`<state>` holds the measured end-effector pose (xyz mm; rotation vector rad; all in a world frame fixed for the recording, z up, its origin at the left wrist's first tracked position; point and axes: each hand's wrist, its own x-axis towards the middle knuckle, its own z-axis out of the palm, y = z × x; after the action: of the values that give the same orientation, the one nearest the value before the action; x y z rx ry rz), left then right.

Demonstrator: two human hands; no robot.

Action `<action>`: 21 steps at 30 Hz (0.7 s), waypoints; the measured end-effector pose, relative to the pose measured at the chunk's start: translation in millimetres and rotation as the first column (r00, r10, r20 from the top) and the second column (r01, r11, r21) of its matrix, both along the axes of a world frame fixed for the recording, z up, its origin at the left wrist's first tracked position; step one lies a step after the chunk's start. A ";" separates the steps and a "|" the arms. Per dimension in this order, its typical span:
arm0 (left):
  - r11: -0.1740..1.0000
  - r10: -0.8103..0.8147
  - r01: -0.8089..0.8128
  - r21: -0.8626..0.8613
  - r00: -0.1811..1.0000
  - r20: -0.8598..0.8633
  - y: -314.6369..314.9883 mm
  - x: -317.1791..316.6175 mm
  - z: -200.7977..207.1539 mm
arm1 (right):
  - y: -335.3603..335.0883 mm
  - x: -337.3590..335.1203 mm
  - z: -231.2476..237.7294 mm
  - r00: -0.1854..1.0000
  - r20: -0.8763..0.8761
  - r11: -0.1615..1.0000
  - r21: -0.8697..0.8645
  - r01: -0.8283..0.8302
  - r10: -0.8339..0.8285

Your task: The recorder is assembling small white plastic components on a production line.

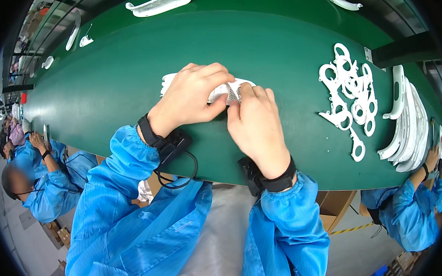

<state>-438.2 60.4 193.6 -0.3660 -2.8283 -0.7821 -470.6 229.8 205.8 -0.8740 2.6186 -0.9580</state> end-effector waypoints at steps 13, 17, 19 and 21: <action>0.982 -0.148 0.155 -0.111 0.987 0.065 -18.1 1.4 2.1 | 12.4 -21.0 12.7 0.959 0.143 0.952 0.149 -0.266 0.245; 0.971 -0.168 0.187 -0.147 0.977 0.128 -24.6 -3.6 -1.8 | 5.6 -16.1 7.8 0.923 0.348 0.979 0.057 -0.198 0.166; 0.968 -0.173 0.189 -0.166 0.979 0.104 -23.8 -0.4 -0.7 | 5.6 -4.1 5.2 0.987 0.087 0.983 0.113 -0.143 0.133; 0.966 -0.159 0.171 -0.194 0.985 0.074 -19.7 7.4 -6.0 | 14.1 7.7 -5.0 0.991 -0.024 0.990 0.044 -0.131 0.133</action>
<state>-430.8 40.7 187.6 -0.6258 -2.9687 -0.5455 -462.9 243.9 200.7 -1.0420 2.5563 -0.8590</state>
